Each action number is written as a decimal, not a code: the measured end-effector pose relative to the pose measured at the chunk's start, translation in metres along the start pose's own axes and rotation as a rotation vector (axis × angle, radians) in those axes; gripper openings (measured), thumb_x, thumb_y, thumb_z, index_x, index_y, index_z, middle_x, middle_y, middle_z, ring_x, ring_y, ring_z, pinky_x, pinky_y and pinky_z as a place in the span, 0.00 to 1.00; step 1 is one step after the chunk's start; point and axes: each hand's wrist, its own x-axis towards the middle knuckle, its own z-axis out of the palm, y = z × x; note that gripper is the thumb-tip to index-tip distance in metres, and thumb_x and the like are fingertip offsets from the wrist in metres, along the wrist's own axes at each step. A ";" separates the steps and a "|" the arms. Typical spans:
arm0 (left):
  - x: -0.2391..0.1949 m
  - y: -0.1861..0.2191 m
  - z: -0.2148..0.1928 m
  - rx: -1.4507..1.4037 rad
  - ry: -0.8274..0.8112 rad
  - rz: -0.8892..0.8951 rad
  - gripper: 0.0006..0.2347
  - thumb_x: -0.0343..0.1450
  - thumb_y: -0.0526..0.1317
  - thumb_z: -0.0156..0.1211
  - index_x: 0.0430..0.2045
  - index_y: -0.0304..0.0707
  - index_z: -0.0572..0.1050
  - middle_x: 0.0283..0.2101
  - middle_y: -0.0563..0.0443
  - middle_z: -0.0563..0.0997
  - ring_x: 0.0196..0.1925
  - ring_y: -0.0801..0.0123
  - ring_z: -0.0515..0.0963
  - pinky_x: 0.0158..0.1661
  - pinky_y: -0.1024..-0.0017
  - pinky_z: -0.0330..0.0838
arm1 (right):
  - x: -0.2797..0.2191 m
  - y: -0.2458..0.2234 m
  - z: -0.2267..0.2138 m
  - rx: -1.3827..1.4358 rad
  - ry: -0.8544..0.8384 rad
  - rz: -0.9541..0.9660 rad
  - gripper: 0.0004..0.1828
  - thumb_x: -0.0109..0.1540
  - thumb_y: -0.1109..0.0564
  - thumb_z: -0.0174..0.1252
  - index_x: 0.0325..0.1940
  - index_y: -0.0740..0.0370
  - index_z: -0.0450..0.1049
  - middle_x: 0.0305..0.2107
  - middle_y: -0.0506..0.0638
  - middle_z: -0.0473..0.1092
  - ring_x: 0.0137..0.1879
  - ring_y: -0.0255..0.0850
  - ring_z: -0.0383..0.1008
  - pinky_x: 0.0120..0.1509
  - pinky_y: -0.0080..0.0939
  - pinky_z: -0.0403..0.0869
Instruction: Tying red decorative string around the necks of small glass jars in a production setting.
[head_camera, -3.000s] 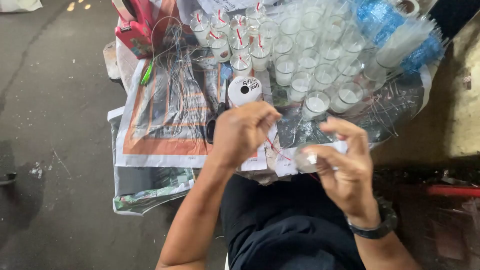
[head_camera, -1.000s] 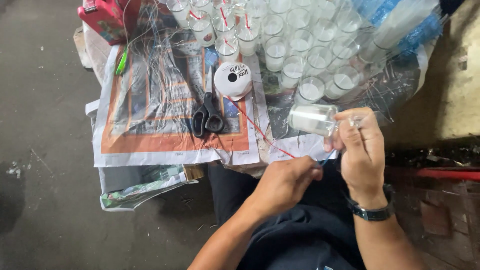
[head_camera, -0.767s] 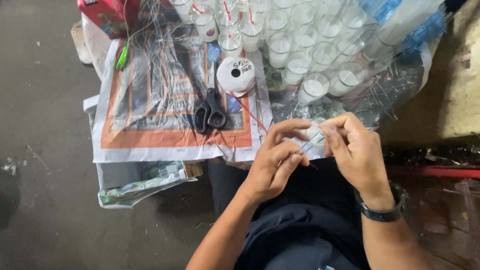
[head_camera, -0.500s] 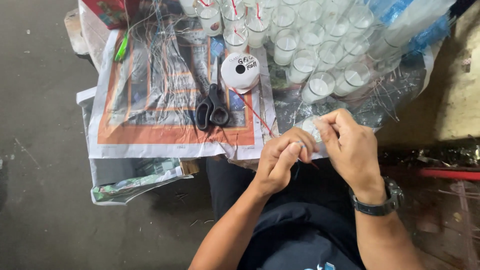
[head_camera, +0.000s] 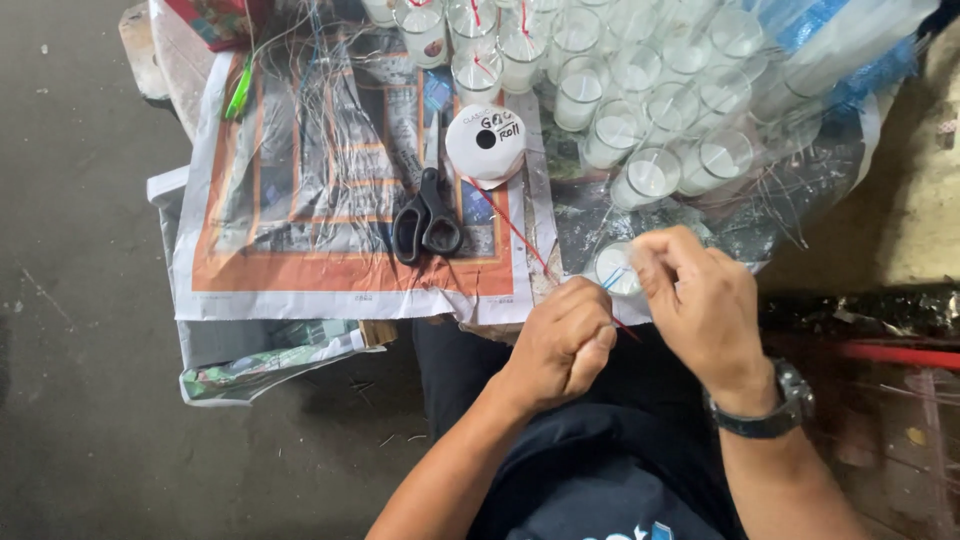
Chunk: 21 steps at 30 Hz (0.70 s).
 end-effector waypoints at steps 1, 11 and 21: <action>0.002 0.001 0.001 0.001 -0.001 0.001 0.11 0.68 0.35 0.40 0.12 0.38 0.62 0.19 0.49 0.63 0.24 0.58 0.69 0.24 0.68 0.64 | -0.008 0.001 0.003 0.001 0.001 -0.001 0.06 0.60 0.54 0.51 0.29 0.54 0.68 0.08 0.47 0.59 0.18 0.48 0.63 0.27 0.41 0.66; 0.019 0.029 -0.011 -0.272 0.062 -0.164 0.12 0.69 0.35 0.38 0.14 0.36 0.66 0.21 0.48 0.68 0.28 0.58 0.71 0.31 0.69 0.67 | 0.001 -0.005 -0.009 0.081 0.105 -0.415 0.08 0.58 0.59 0.47 0.35 0.57 0.73 0.33 0.47 0.70 0.34 0.42 0.68 0.39 0.36 0.69; 0.040 0.034 -0.024 -0.248 0.098 -0.271 0.12 0.70 0.40 0.39 0.22 0.35 0.70 0.39 0.38 0.70 0.43 0.60 0.69 0.50 0.67 0.59 | 0.000 -0.014 0.002 0.228 0.182 -0.244 0.02 0.56 0.58 0.55 0.28 0.57 0.72 0.26 0.45 0.70 0.31 0.42 0.68 0.35 0.36 0.69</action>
